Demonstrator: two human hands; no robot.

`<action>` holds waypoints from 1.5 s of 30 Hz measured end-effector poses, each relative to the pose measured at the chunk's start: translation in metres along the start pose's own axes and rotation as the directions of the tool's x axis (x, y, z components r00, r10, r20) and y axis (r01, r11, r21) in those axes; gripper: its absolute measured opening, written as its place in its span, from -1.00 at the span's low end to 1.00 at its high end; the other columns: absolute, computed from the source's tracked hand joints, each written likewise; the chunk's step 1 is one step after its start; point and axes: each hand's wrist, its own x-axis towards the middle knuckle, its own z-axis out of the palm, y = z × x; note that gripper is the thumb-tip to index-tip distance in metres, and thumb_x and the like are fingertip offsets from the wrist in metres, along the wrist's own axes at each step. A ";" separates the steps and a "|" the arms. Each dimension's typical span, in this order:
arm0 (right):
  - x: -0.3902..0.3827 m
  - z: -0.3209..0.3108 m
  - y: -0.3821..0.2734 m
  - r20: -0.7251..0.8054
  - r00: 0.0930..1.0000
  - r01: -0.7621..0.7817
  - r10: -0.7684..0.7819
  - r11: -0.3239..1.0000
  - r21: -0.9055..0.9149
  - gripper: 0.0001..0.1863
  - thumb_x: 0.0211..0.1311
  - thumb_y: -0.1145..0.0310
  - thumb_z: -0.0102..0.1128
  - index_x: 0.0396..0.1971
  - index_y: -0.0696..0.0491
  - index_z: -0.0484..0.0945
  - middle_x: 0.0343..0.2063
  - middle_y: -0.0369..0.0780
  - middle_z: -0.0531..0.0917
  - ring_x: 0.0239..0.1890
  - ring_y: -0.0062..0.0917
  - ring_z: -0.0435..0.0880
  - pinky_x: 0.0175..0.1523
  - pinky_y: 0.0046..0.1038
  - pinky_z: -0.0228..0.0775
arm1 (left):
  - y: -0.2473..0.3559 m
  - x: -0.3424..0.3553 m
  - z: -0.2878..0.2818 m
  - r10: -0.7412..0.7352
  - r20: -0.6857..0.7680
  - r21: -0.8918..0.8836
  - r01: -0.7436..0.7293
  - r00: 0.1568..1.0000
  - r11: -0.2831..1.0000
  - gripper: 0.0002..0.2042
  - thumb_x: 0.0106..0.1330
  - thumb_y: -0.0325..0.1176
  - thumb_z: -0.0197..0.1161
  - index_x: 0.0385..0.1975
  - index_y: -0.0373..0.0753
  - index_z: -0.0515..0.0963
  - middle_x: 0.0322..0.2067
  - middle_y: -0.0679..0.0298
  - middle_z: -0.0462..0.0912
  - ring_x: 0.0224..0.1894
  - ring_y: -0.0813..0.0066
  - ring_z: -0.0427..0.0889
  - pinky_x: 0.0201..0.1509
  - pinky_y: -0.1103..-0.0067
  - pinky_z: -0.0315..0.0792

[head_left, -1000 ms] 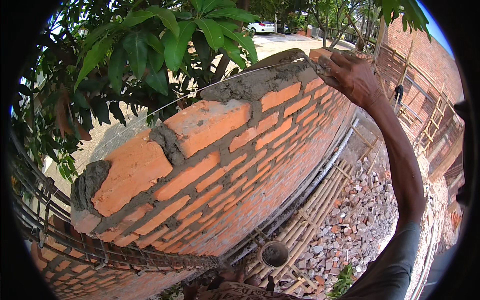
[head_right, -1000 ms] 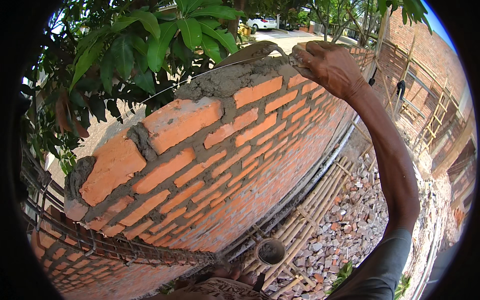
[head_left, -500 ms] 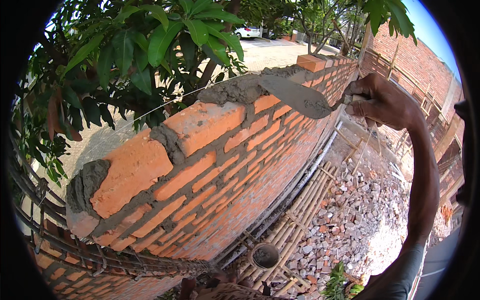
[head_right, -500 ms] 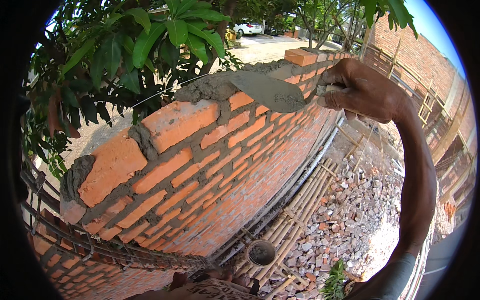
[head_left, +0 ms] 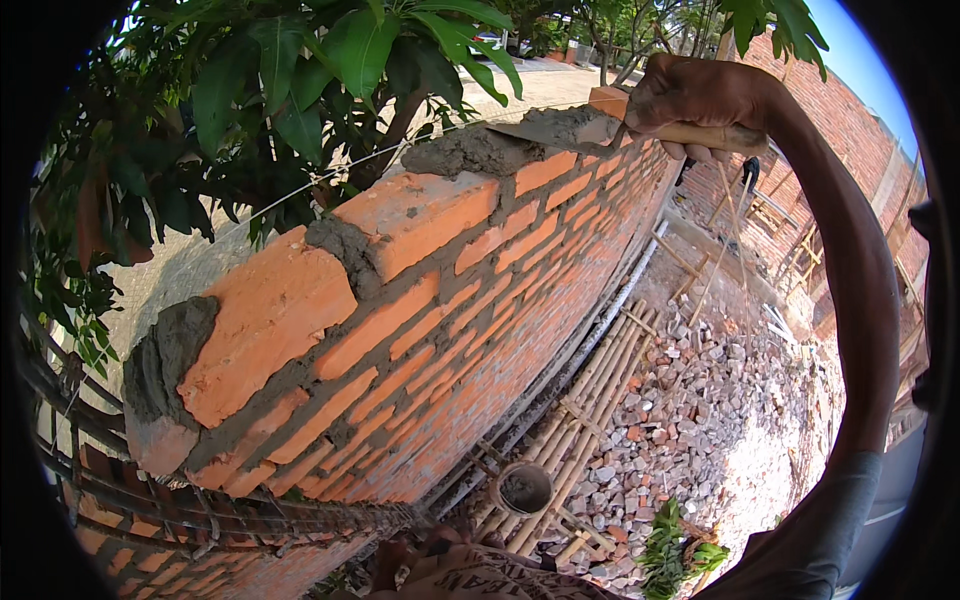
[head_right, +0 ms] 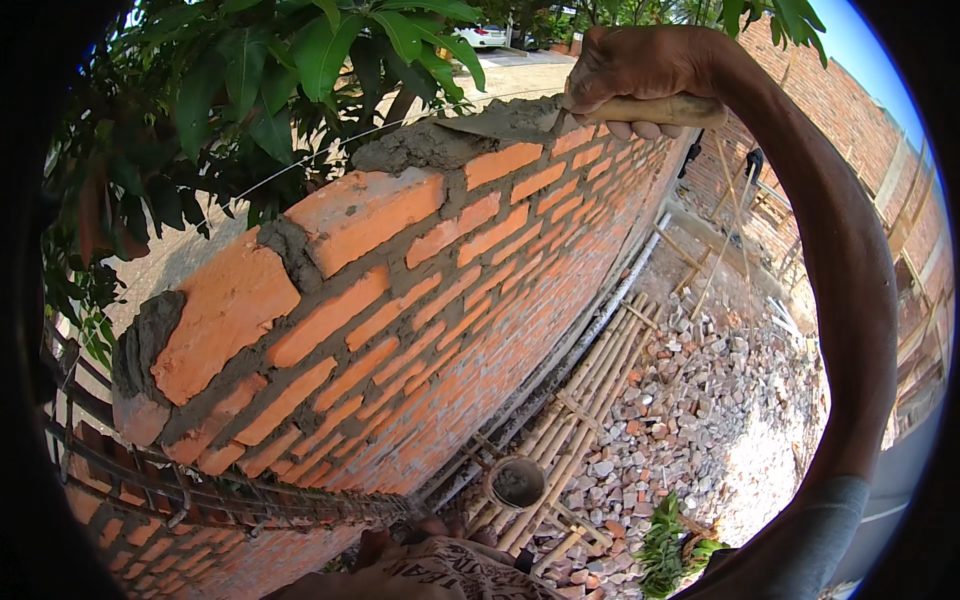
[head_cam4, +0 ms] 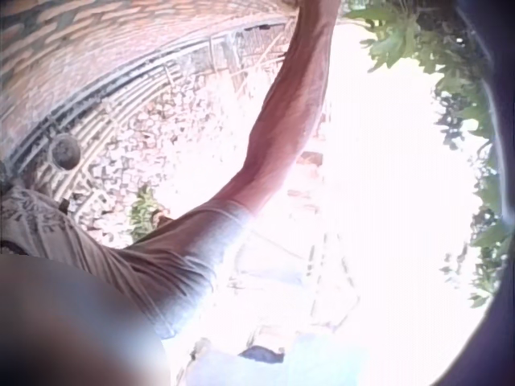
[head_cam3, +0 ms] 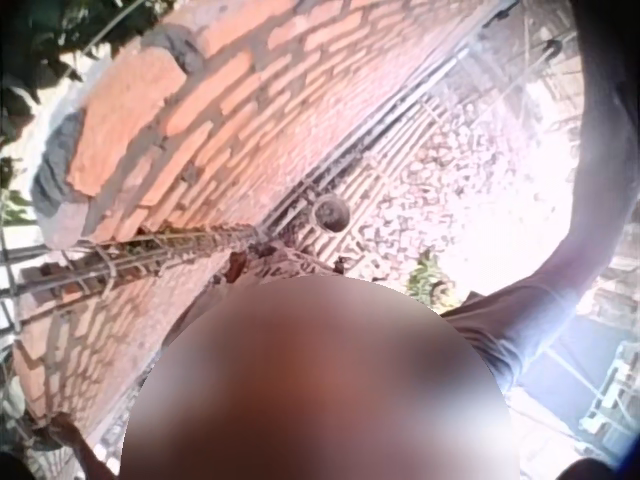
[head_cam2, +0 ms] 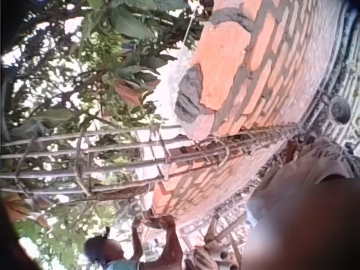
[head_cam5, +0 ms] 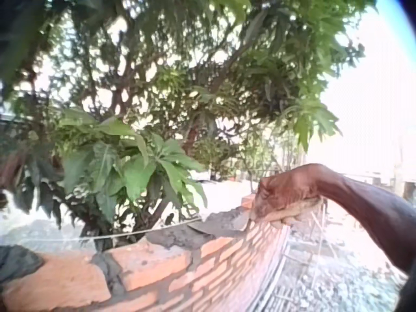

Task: The person scoops mortar from a bucket with a trowel and applies it to the top of a brick wall. They then place bricks onto the mortar, tap them into position, and scrape off excess mortar. The person repeats this process along the wall.

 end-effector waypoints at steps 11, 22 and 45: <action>-0.043 -0.027 -0.019 0.086 0.994 0.082 -0.060 0.956 -0.280 -0.72 0.11 0.28 0.30 -0.43 0.23 0.54 -0.61 -0.18 0.60 -0.73 -0.65 0.54 -0.69 -0.59 0.32 | -0.019 -0.011 -0.003 -0.019 -0.003 -0.002 0.019 1.000 1.000 -0.32 0.28 -0.01 0.22 0.26 -0.40 0.29 0.01 -0.11 0.57 -0.03 0.01 0.62 0.00 0.24 0.52; 0.064 -0.006 0.092 -0.202 0.683 -0.173 -0.702 0.112 -0.978 -0.90 0.16 0.44 0.24 -0.33 0.08 0.57 -0.32 -0.11 0.63 -0.23 -0.35 0.67 -0.21 -0.33 0.52 | -0.010 -0.003 -0.003 -0.012 0.008 -0.010 0.012 1.000 1.000 -0.29 0.26 -0.02 0.24 0.28 -0.40 0.27 0.02 -0.09 0.58 -0.05 0.02 0.64 -0.04 0.25 0.54; -0.039 0.064 0.044 -0.578 0.788 0.185 -0.213 0.977 -0.109 -0.44 0.34 -0.05 0.17 -0.05 0.21 0.42 -0.54 -0.21 0.45 -0.59 -0.54 0.46 -0.50 -0.40 0.43 | -0.039 0.008 -0.005 0.063 -0.035 -0.021 -0.064 0.997 0.998 -0.50 0.28 -0.04 0.22 -0.18 -0.50 0.54 -0.33 -0.03 0.66 -0.26 0.13 0.68 -0.27 0.24 0.54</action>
